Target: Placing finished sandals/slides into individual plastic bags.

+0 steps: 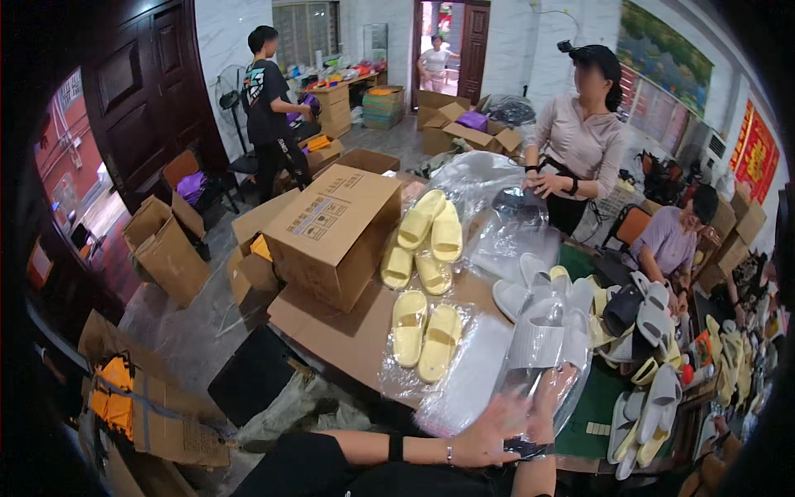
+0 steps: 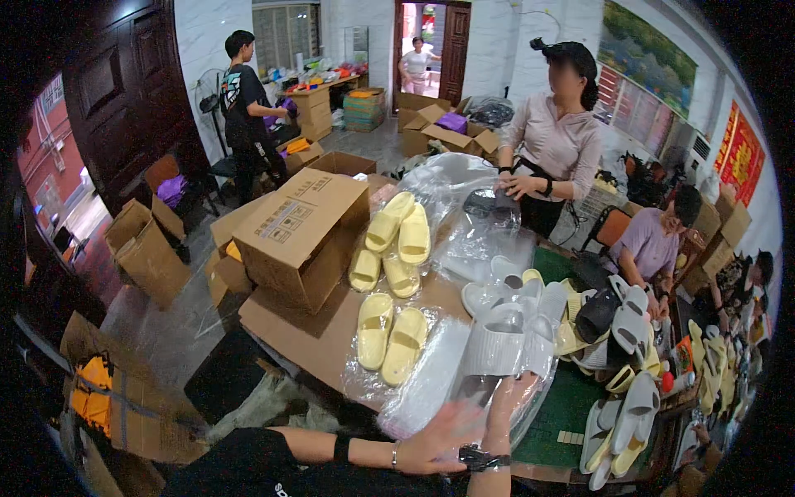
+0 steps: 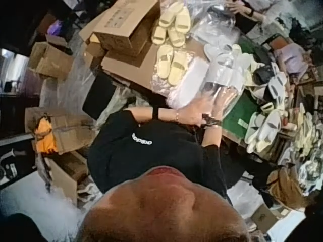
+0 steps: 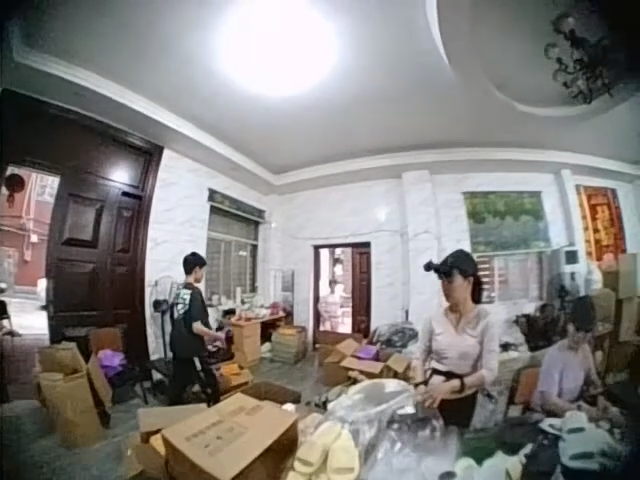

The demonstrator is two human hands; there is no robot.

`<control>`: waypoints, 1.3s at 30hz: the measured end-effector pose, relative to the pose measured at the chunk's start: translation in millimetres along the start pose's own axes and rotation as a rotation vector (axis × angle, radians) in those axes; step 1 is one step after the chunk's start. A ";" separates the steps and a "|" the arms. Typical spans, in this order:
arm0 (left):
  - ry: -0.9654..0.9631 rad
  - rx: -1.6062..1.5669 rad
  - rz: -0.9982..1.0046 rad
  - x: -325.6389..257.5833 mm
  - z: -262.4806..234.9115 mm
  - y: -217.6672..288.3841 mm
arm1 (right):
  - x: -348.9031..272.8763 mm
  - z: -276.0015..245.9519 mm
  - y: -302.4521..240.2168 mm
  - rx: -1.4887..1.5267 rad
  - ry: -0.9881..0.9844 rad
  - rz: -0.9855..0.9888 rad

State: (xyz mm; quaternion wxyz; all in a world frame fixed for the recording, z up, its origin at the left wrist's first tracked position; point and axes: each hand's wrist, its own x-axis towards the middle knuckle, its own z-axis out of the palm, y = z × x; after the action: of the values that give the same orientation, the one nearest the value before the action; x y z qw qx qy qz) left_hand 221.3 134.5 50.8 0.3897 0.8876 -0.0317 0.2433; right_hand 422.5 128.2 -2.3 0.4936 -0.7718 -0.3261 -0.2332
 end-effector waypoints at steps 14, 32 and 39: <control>0.457 -0.389 -1.007 -79.6 7.1 -114.1 | -34.2 64.3 -61.4 -0.011 -0.636 0.130; 0.754 -0.491 -1.381 -123.1 -93.2 -279.7 | -54.5 7.6 -26.1 0.144 -1.554 0.208; 0.796 0.671 -0.815 -40.3 -82.8 -157.3 | -106.9 -39.1 118.5 -0.087 -1.260 0.246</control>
State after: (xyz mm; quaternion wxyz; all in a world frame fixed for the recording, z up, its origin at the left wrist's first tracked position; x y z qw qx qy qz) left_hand 190.9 296.9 -26.2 0.1349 0.7442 0.5308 0.3825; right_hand 435.3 27.7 -131.6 0.1989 -0.8119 -0.4528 0.3103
